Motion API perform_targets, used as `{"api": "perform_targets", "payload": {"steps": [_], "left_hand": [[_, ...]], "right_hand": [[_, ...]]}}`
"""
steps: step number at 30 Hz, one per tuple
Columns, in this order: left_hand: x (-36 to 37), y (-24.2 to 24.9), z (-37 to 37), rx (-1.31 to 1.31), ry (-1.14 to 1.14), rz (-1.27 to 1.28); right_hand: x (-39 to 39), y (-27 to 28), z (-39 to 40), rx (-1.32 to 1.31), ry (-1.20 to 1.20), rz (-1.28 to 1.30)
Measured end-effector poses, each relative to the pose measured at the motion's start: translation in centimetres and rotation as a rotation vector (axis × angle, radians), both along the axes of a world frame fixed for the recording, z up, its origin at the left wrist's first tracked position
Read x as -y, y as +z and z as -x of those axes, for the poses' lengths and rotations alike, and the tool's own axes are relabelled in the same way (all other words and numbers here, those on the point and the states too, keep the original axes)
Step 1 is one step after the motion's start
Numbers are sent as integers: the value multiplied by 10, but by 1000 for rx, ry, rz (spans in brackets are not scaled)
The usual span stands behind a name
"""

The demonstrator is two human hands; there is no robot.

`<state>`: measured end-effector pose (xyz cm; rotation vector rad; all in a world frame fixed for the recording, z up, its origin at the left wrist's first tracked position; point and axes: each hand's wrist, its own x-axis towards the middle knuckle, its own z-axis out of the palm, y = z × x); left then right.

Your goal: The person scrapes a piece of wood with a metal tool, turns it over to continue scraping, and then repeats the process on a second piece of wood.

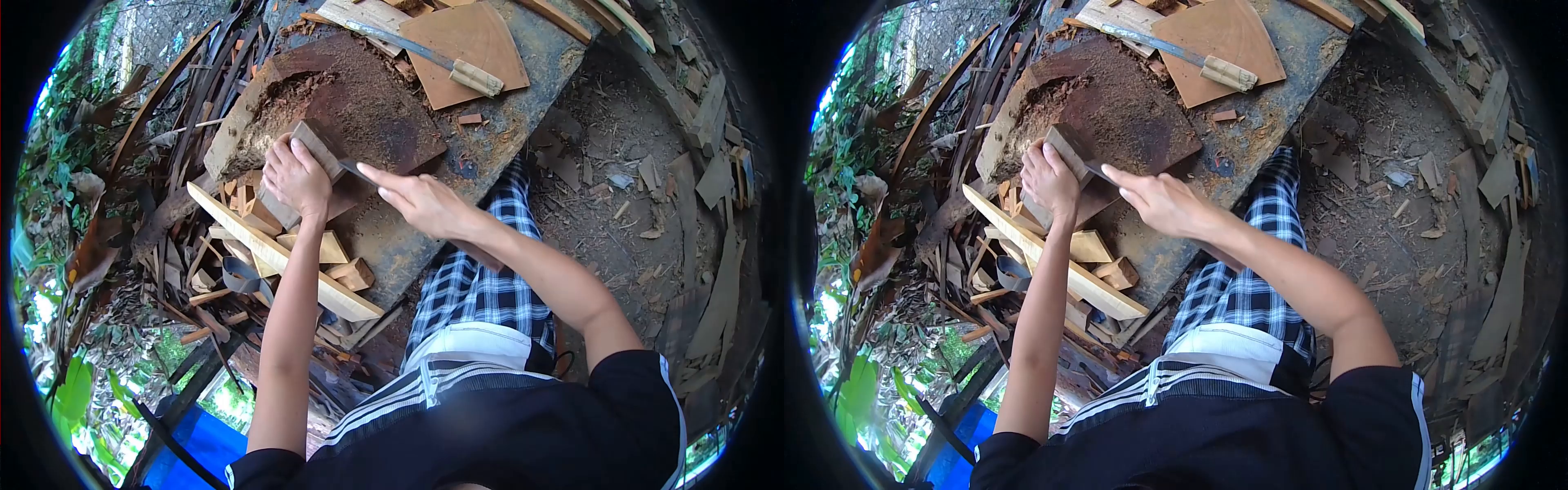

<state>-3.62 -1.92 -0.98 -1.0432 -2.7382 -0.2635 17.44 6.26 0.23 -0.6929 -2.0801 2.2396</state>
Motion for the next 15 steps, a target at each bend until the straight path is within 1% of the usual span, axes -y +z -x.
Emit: {"api": "perform_targets", "payload": {"steps": [5,7,11,13,14,15], "left_hand": [[1,-1,0,-5,13,7],[1,-2,1,-11,8,4],[0,-2,1,1,9,-4],[3,-2,0,10,17,13],[2,-2,-1,12,21,14],[1,-1,1,11,24,14]], "right_hand": [[-3,0,12,19,-15,-4],[-7,-1,18,85,8,24],[6,6,0,71,15,24],[7,-1,8,-36,-95,-12],[2,-5,16,26,-57,-7],[2,-7,17,22,-56,-11]]}}
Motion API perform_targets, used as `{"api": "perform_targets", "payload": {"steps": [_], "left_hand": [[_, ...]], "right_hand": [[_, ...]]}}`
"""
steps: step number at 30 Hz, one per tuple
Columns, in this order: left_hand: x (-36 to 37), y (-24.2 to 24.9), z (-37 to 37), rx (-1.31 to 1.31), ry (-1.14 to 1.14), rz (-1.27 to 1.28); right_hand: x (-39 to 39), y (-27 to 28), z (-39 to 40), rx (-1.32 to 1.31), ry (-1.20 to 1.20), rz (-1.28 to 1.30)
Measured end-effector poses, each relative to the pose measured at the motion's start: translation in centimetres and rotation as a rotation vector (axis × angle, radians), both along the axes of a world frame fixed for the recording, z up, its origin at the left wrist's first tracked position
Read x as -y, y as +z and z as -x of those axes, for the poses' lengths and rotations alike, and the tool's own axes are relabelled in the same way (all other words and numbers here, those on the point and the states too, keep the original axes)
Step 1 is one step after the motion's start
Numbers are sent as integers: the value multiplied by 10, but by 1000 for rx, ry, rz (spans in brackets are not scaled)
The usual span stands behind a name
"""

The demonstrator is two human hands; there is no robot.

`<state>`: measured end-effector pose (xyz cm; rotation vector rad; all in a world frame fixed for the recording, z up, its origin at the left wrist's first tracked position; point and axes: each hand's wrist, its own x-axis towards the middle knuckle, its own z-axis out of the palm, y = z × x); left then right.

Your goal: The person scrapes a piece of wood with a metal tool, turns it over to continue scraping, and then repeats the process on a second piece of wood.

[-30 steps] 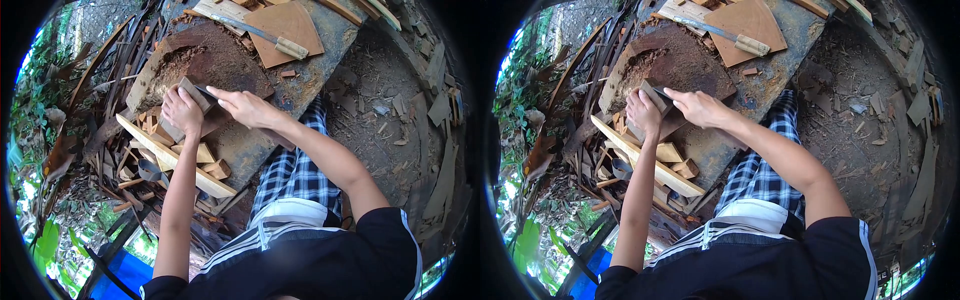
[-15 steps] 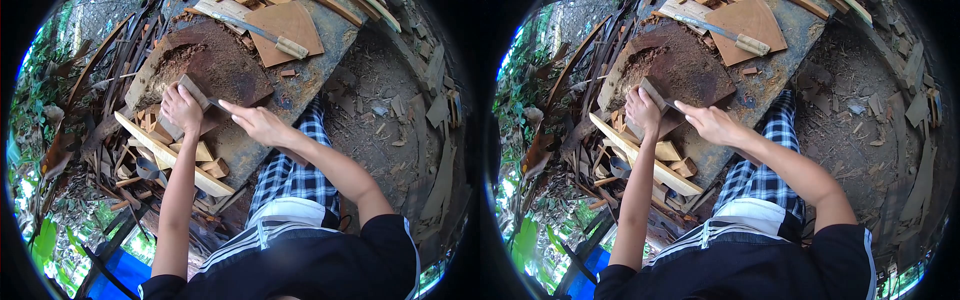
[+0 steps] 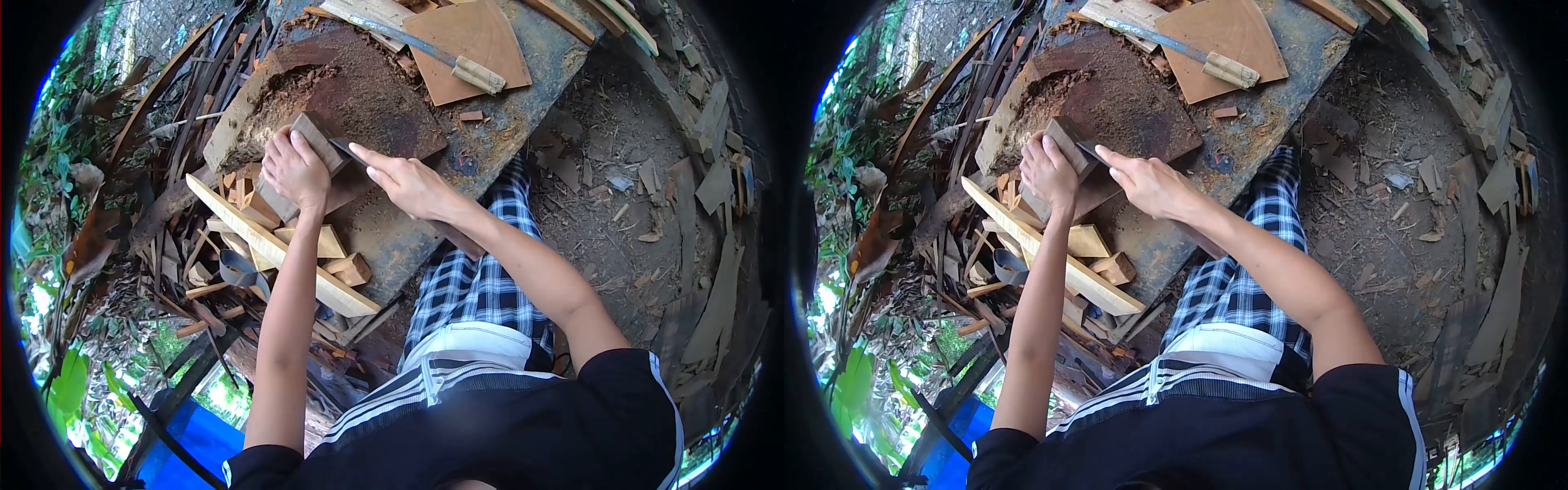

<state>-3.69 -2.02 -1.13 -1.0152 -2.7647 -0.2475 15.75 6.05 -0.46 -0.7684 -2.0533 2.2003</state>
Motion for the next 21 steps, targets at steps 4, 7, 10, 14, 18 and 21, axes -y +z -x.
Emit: {"api": "perform_targets", "payload": {"steps": [4,7,10,14,18,21], "left_hand": [[0,-2,3,17,-22,-39],[5,2,4,89,-12,-44],[3,1,3,106,-4,-40],[0,3,1,93,-6,-49],[2,2,1,71,6,-27],[1,2,0,51,2,-33]], "right_hand": [[-4,17,-14,45,31,26],[5,11,-11,-111,-70,-99],[-22,18,4,141,138,63],[4,11,-17,36,33,23],[2,11,-12,0,2,21],[-6,5,0,18,26,21]]}}
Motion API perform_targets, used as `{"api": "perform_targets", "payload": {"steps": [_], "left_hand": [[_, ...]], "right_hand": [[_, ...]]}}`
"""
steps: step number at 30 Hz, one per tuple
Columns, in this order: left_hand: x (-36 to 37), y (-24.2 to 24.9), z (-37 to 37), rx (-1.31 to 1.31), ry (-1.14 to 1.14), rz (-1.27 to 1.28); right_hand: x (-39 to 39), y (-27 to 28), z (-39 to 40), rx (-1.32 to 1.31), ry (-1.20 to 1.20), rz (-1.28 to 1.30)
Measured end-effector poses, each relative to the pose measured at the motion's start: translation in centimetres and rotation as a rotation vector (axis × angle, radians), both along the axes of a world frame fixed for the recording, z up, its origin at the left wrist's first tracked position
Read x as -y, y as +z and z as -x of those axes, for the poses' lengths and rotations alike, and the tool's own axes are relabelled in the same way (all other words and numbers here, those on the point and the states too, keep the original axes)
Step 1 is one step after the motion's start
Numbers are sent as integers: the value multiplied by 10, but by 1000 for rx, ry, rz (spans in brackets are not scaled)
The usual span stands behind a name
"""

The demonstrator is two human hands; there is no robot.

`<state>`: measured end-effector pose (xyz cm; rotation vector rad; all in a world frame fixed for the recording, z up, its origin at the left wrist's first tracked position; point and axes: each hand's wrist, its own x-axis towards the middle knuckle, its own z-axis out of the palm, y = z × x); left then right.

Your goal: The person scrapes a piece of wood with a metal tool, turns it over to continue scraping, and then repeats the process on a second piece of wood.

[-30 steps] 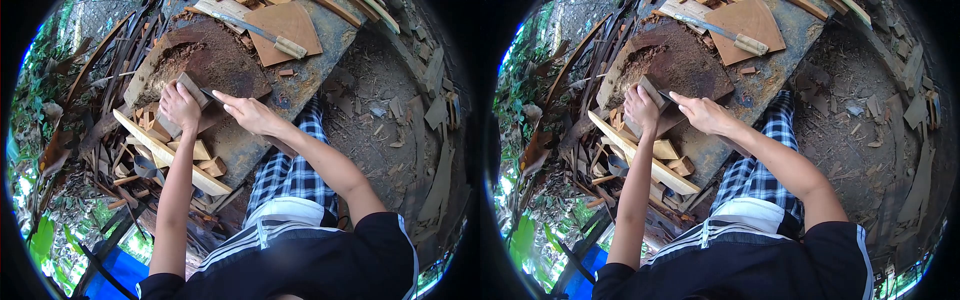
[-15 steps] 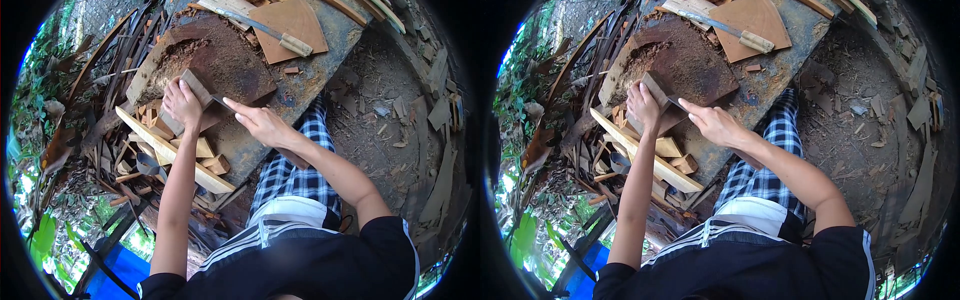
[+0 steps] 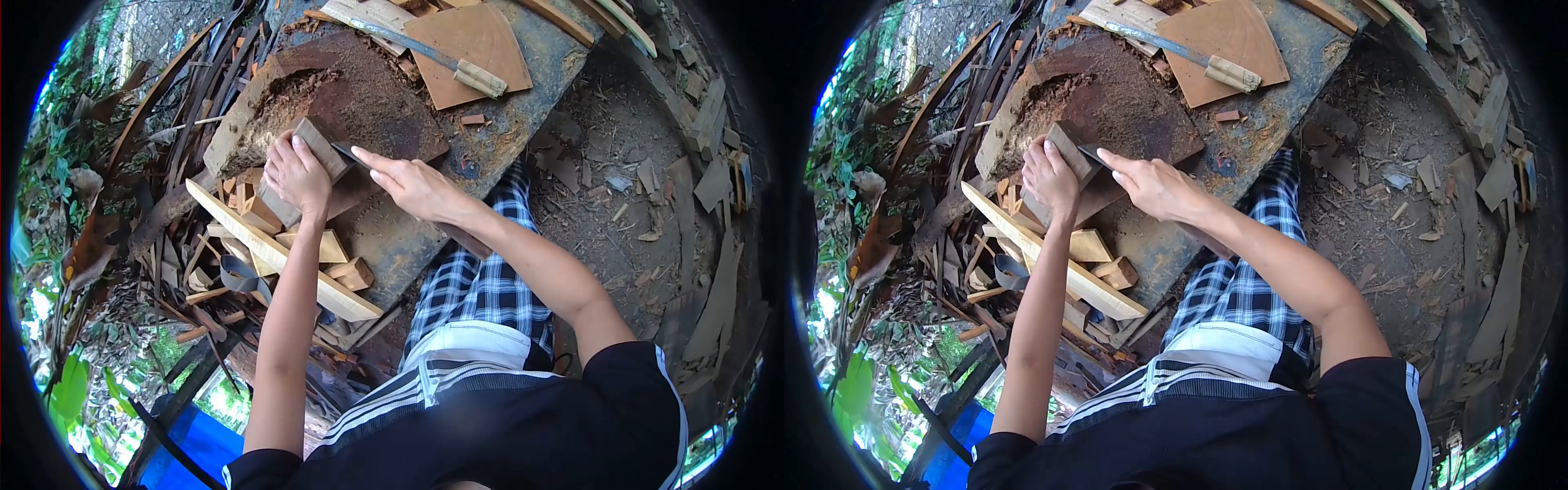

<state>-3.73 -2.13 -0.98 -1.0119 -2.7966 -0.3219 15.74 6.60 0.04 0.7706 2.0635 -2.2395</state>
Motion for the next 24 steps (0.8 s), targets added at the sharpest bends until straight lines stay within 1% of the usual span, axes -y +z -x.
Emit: {"api": "perform_targets", "payload": {"steps": [1,3,5,7,9,10,11,13,14,15,17,18,19,21,22,23,24], "left_hand": [[-1,0,0,1,-11,-7],[-1,-1,0,0,-11,-5],[0,0,1,-6,-2,2],[-1,-1,-1,-21,3,13],[-1,0,-3,-18,1,6],[-2,1,-2,-16,-7,7],[-2,1,-2,-17,-10,3],[-2,1,-3,-24,-13,-2],[-3,1,-1,-24,-9,-1],[-3,1,-2,-30,-13,3],[-1,1,-4,-34,-17,4],[-2,1,-4,-32,-15,10],[-2,2,-3,-32,-14,17],[-1,3,-3,-34,-16,19],[-2,2,-3,-30,-17,25],[-3,2,-3,-29,-16,26],[-3,2,-3,-35,-15,20]], "right_hand": [[-1,0,2,27,14,6],[6,5,-11,-15,0,-31],[8,7,-15,-24,9,4],[-3,5,-1,-30,3,-16],[-18,6,18,6,52,50],[-19,11,17,-13,33,-11],[-14,9,13,-14,30,-15],[6,-4,1,-102,-51,-155],[12,-9,-3,-161,-89,-186],[9,-8,0,-159,-84,-183],[-11,6,14,-81,-34,-60],[-35,35,22,135,107,120],[-36,34,23,130,106,114],[-31,23,24,35,41,-33],[-18,10,23,-129,-51,-129],[-11,-4,16,-128,-50,-127],[-11,0,12,-115,-25,-107]]}}
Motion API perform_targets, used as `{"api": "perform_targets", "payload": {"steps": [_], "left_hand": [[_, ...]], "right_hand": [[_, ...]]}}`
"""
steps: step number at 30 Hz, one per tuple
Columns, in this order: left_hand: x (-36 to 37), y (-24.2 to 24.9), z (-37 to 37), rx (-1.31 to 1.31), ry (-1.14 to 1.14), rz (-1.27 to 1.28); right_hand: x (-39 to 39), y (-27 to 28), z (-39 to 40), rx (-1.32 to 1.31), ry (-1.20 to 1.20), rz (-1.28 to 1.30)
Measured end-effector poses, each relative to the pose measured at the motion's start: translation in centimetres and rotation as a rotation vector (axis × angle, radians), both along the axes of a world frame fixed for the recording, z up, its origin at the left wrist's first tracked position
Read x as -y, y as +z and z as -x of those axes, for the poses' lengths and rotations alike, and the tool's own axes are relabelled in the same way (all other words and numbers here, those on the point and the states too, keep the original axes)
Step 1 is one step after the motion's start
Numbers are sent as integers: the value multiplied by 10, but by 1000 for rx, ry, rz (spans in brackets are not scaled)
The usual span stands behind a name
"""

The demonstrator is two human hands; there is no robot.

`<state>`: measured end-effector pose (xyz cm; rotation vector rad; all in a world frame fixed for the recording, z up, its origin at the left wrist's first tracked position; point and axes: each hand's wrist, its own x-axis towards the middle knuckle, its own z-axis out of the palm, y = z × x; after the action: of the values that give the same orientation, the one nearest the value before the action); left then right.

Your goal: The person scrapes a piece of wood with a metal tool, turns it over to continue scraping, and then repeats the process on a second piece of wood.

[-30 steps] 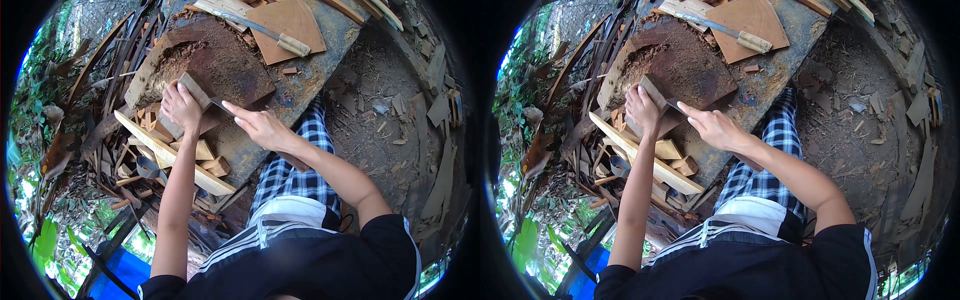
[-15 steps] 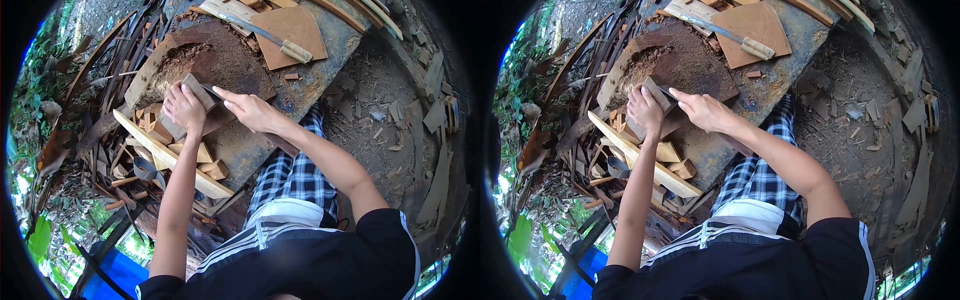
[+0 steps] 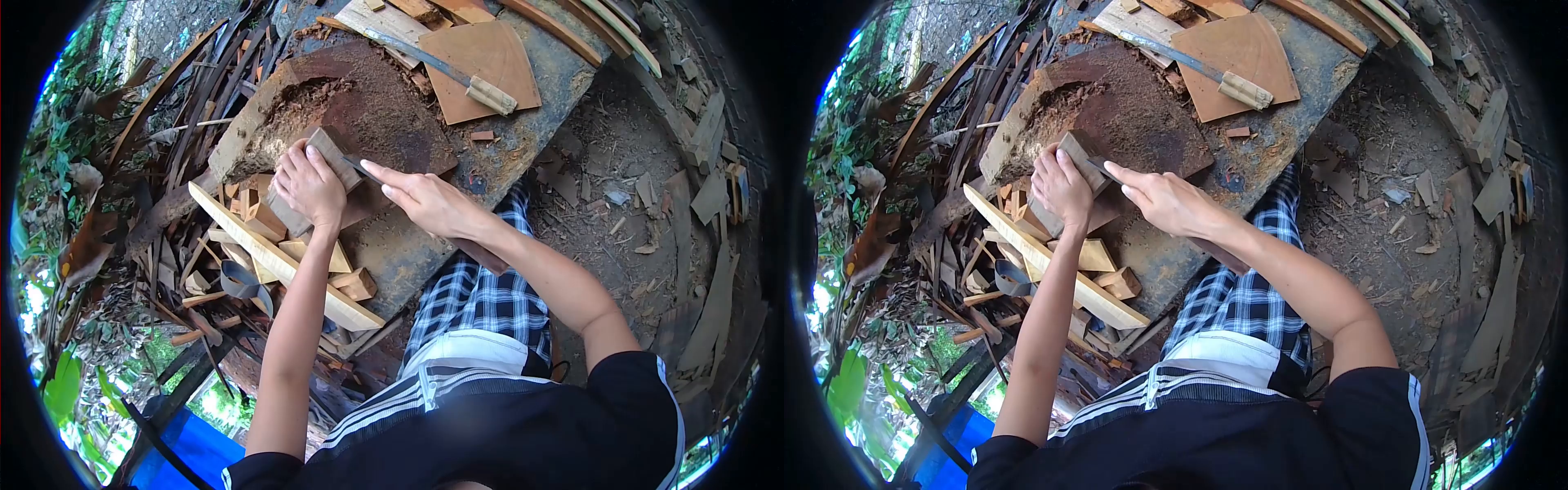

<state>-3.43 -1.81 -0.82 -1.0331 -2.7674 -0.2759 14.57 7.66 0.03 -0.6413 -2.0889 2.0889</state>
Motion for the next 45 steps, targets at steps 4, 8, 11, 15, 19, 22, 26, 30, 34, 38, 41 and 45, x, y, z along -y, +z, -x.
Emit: {"api": "perform_targets", "payload": {"steps": [4,8,11,15,19,22,26,30,34,38,41,45], "left_hand": [[1,1,-1,5,10,7],[1,-1,-2,-13,-9,-10],[1,1,-1,0,-5,-11],[0,2,-2,5,2,-4],[-2,1,-2,-34,-7,-20],[1,0,-1,-25,-20,-28],[-2,4,0,-31,-5,-14],[0,4,-5,10,21,26],[0,1,-3,-30,12,-11],[-2,4,-5,12,23,-54],[0,2,-2,38,27,-99],[-1,3,2,96,70,-175]], "right_hand": [[-31,32,18,204,147,190],[-6,-8,20,72,40,-32],[-7,3,6,-107,-65,-147],[-17,16,4,138,119,134],[13,11,1,22,-63,37],[1,-1,19,10,-49,43],[-7,-7,26,-53,-51,-7],[-15,18,9,20,40,80],[-12,1,11,-33,23,-36],[5,23,6,187,12,-193],[15,19,-1,193,31,-605],[8,8,17,193,26,-822]]}}
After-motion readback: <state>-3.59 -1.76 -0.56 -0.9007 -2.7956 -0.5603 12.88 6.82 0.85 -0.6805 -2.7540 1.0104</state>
